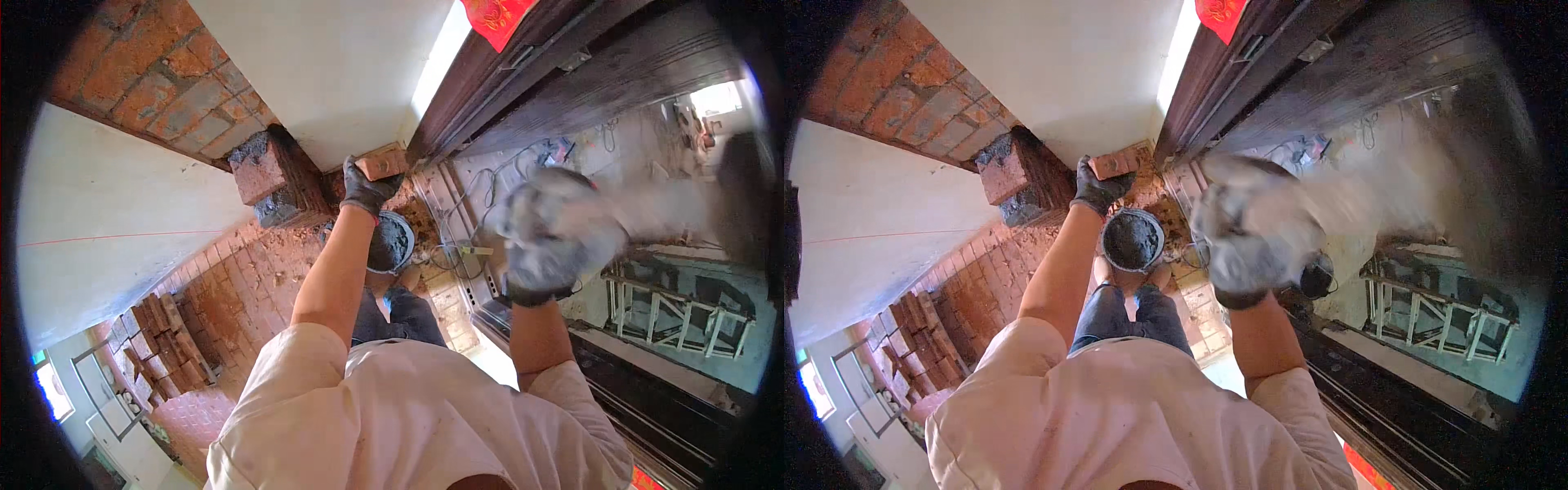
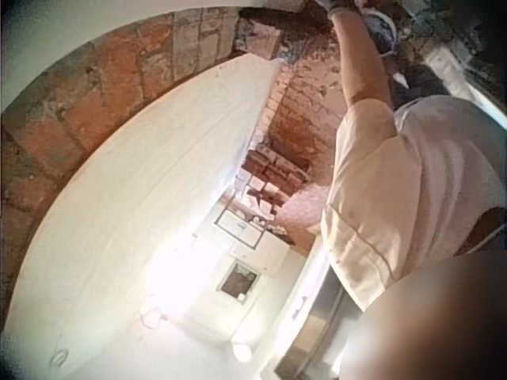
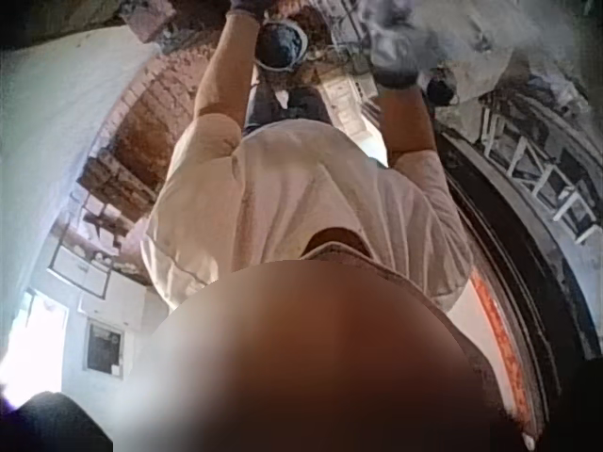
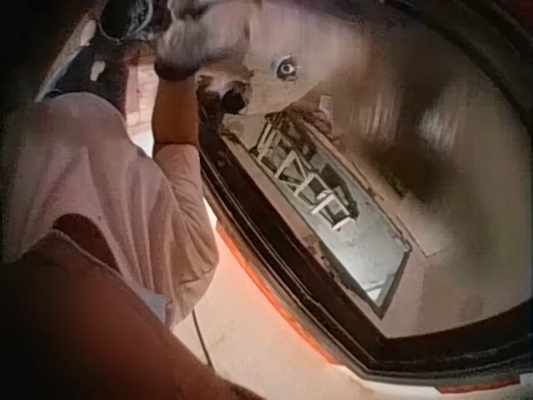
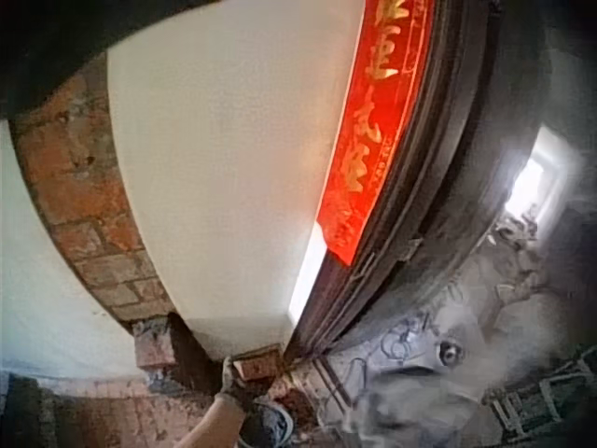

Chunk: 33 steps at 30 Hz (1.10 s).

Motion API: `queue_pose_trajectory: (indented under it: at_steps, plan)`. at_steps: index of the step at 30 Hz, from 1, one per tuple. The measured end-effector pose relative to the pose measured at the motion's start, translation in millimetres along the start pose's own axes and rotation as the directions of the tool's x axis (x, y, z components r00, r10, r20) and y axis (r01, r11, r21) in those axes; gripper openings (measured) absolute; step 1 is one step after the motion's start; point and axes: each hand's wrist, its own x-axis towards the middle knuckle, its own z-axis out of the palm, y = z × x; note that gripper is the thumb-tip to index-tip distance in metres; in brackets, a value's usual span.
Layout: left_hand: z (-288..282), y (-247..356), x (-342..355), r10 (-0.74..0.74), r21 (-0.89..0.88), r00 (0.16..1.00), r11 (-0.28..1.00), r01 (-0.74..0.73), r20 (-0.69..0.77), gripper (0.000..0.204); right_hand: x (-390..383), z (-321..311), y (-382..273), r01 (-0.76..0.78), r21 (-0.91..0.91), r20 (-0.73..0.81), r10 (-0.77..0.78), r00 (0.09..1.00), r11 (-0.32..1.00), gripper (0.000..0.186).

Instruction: Laying bricks with mortar to build a pillar.

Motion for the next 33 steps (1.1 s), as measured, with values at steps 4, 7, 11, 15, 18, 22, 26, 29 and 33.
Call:
queue_pose_trajectory:
  at_steps: [4, 7, 11, 15, 18, 22, 26, 29, 33]
  plan:
    - [20.0, -1.2, 3.9, 0.058, 0.044, 0.998, 0.997, -0.057, -0.014, 0.033, -4.4, 39.5, 43.0, 0.087, -0.583, 0.221, 0.055, 0.974, 0.808, 0.028]
    - [23.4, 3.6, 5.0, 0.107, 0.240, 0.993, 0.966, -0.092, -0.051, 0.033, -14.6, 73.1, 99.7, -0.162, -0.985, -0.148, 0.204, 0.968, 0.055, 0.033]
    - [-0.6, 22.7, 12.0, 0.072, 0.227, 0.987, 0.973, -0.038, -0.144, 0.039, 11.4, 62.0, 73.9, -0.461, -0.175, -0.501, 0.324, 0.802, 0.870, 0.041]
    - [-8.3, 37.1, 27.1, 0.090, 0.443, 0.915, 0.854, -0.274, 0.393, 0.038, 60.5, 73.7, 12.4, 0.073, 0.271, -0.501, 0.076, 0.862, 0.960, 0.040]
    - [19.1, 45.3, 24.8, 0.054, 0.232, 0.904, 0.958, -0.166, 0.425, 0.043, 52.3, 90.9, 1.4, 0.172, 0.291, -0.335, -0.068, 0.940, 0.941, 0.035]
    - [74.1, 61.1, -0.3, 0.103, 0.364, 0.927, 0.899, -0.242, 0.361, 0.055, 10.3, 93.1, 45.0, 0.054, -0.031, -0.453, -0.063, 0.889, 0.998, 0.024]
    - [101.1, 65.6, -24.5, 0.079, 0.539, 0.936, 0.799, -0.265, 0.343, 0.050, -25.1, 75.9, 84.5, -0.396, -0.088, -0.535, 0.292, 0.793, 0.914, 0.021]
    - [110.2, 73.6, -28.5, 0.103, 0.512, 0.922, 0.806, -0.297, 0.373, 0.047, -29.5, 66.4, 91.8, -0.464, -0.244, -0.511, 0.294, 0.808, 0.851, 0.022]
    - [119.0, 77.9, -40.7, 0.136, 0.699, 0.856, 0.520, -0.490, 0.499, 0.057, -18.6, 68.3, 77.1, -0.430, -0.442, -0.482, 0.196, 0.854, 0.787, 0.027]
